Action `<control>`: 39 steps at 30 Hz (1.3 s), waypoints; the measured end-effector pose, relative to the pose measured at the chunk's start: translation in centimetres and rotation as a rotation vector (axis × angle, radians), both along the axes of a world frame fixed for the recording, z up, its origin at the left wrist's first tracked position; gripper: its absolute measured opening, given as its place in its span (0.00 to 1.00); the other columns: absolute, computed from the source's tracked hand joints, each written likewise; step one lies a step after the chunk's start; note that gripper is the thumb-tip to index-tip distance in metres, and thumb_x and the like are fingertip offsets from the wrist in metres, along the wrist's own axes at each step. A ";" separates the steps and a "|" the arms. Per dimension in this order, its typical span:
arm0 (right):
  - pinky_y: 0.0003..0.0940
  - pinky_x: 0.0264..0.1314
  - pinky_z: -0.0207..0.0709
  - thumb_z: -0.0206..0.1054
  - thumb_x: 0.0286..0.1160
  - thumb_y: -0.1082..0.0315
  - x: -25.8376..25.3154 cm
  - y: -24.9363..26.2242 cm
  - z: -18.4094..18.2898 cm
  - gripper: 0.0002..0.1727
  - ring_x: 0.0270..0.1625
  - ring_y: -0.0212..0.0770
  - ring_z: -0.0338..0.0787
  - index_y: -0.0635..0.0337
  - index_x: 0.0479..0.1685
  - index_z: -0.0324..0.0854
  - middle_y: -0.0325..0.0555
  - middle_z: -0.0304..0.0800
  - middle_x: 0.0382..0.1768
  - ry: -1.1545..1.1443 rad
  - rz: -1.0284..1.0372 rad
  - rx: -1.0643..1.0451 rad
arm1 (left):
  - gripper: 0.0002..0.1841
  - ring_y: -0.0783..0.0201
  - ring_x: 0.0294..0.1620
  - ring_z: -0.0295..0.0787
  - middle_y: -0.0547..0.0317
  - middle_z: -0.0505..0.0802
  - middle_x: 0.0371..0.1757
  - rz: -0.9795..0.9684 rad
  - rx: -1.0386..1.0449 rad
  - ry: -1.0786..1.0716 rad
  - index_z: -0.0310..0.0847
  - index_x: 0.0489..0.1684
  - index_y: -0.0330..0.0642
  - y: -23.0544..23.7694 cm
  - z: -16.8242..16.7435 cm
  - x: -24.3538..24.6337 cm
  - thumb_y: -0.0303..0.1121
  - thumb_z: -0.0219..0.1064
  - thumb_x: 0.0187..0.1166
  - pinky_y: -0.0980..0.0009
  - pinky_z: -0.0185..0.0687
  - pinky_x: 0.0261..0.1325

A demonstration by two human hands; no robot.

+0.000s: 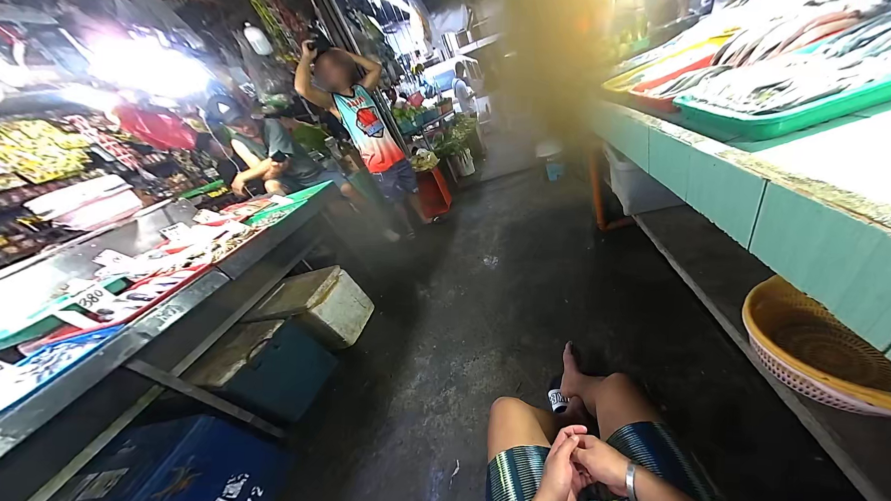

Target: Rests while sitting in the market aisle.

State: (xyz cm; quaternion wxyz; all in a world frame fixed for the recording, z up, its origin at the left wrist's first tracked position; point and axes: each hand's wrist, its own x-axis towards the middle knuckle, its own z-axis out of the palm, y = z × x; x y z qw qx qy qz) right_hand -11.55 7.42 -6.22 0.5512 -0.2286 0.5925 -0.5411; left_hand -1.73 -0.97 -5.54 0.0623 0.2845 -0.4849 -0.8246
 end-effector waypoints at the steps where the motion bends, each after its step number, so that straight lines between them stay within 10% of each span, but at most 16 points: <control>1: 0.40 0.42 0.86 0.55 0.91 0.63 0.0 -0.1 -0.1 0.15 0.35 0.40 0.90 0.62 0.59 0.81 0.48 0.89 0.36 0.001 0.002 0.001 | 0.19 0.53 0.42 0.92 0.46 0.91 0.46 0.001 0.002 0.003 0.70 0.75 0.45 -0.1 0.0 0.0 0.41 0.42 0.96 0.55 0.89 0.49; 39: 0.37 0.42 0.85 0.56 0.91 0.61 -0.7 0.0 -0.4 0.15 0.34 0.37 0.89 0.62 0.59 0.82 0.46 0.89 0.36 0.052 0.068 0.025 | 0.20 0.54 0.40 0.91 0.46 0.91 0.45 -0.041 -0.021 -0.029 0.70 0.76 0.46 -0.5 -0.6 0.1 0.42 0.44 0.96 0.56 0.89 0.48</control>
